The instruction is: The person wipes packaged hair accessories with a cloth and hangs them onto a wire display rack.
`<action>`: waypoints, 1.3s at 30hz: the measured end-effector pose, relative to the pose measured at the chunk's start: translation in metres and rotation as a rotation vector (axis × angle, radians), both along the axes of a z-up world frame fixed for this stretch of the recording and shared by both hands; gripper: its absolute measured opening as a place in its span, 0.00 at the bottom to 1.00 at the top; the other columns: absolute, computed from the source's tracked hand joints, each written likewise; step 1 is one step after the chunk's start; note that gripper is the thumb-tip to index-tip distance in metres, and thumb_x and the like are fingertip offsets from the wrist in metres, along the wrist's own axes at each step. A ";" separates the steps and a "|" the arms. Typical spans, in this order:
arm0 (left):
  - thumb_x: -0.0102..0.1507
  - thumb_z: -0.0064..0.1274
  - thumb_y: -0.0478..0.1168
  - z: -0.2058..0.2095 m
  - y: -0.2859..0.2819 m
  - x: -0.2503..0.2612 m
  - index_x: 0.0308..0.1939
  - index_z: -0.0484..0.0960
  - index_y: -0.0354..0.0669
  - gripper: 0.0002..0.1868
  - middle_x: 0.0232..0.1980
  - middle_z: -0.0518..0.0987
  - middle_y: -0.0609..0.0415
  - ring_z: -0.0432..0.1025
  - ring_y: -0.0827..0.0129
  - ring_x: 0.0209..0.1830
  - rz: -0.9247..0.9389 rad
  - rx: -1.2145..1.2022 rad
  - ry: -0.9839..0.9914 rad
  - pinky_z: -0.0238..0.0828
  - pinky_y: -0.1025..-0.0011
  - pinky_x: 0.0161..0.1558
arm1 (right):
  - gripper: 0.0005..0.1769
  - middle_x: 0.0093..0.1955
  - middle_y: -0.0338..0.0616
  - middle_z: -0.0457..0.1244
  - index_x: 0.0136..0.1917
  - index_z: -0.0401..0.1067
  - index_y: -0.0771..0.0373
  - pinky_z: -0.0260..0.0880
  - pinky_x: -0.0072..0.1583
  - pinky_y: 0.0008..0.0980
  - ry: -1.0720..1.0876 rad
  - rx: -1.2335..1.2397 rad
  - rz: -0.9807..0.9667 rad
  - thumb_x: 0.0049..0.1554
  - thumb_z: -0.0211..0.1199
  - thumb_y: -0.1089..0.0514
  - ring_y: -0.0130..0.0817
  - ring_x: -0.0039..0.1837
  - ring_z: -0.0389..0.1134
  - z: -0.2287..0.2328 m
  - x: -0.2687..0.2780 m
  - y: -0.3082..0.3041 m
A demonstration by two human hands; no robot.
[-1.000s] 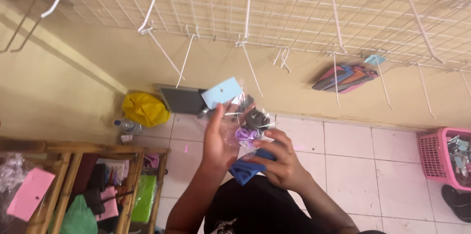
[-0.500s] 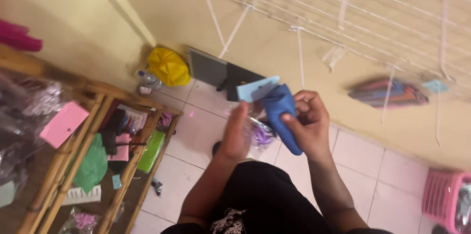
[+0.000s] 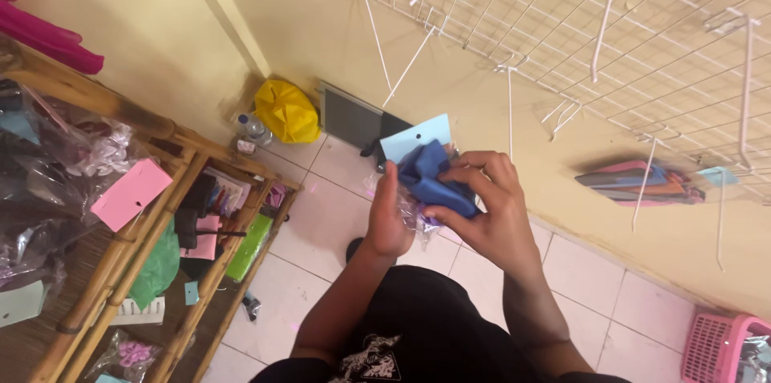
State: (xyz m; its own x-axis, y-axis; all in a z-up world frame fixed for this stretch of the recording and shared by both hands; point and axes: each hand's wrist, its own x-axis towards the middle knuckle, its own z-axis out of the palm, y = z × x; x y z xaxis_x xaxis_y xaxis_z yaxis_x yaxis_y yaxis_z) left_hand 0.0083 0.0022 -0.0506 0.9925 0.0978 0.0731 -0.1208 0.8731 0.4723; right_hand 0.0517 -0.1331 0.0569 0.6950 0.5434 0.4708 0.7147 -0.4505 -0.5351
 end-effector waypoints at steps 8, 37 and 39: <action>0.75 0.22 0.60 0.023 0.016 -0.002 0.79 0.52 0.37 0.37 0.73 0.67 0.40 0.65 0.55 0.72 -0.003 0.032 -0.019 0.63 0.58 0.72 | 0.15 0.53 0.42 0.69 0.47 0.75 0.62 0.68 0.61 0.44 -0.368 0.033 0.070 0.46 0.76 0.65 0.47 0.56 0.69 -0.001 -0.001 -0.009; 0.71 0.30 0.61 0.002 0.008 0.007 0.82 0.47 0.44 0.40 0.78 0.64 0.48 0.61 0.59 0.77 -0.215 0.171 -0.129 0.58 0.60 0.75 | 0.35 0.79 0.61 0.55 0.73 0.64 0.69 0.49 0.81 0.54 -0.107 0.003 0.010 0.52 0.55 0.75 0.57 0.83 0.52 -0.053 -0.036 0.000; 0.71 0.31 0.61 -0.006 0.009 0.009 0.80 0.48 0.41 0.40 0.83 0.55 0.55 0.56 0.63 0.81 -0.220 0.330 -0.037 0.55 0.62 0.77 | 0.37 0.82 0.62 0.49 0.77 0.56 0.73 0.38 0.82 0.56 0.056 0.001 0.068 0.56 0.61 0.68 0.58 0.85 0.45 -0.051 -0.038 0.000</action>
State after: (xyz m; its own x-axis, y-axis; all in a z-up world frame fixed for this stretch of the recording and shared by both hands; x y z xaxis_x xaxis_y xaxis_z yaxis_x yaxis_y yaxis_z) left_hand 0.0176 0.0116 -0.0570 0.9833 -0.1517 0.1007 0.0304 0.6823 0.7305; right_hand 0.0132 -0.1327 0.0060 0.6819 0.5898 0.4327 0.7125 -0.4014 -0.5756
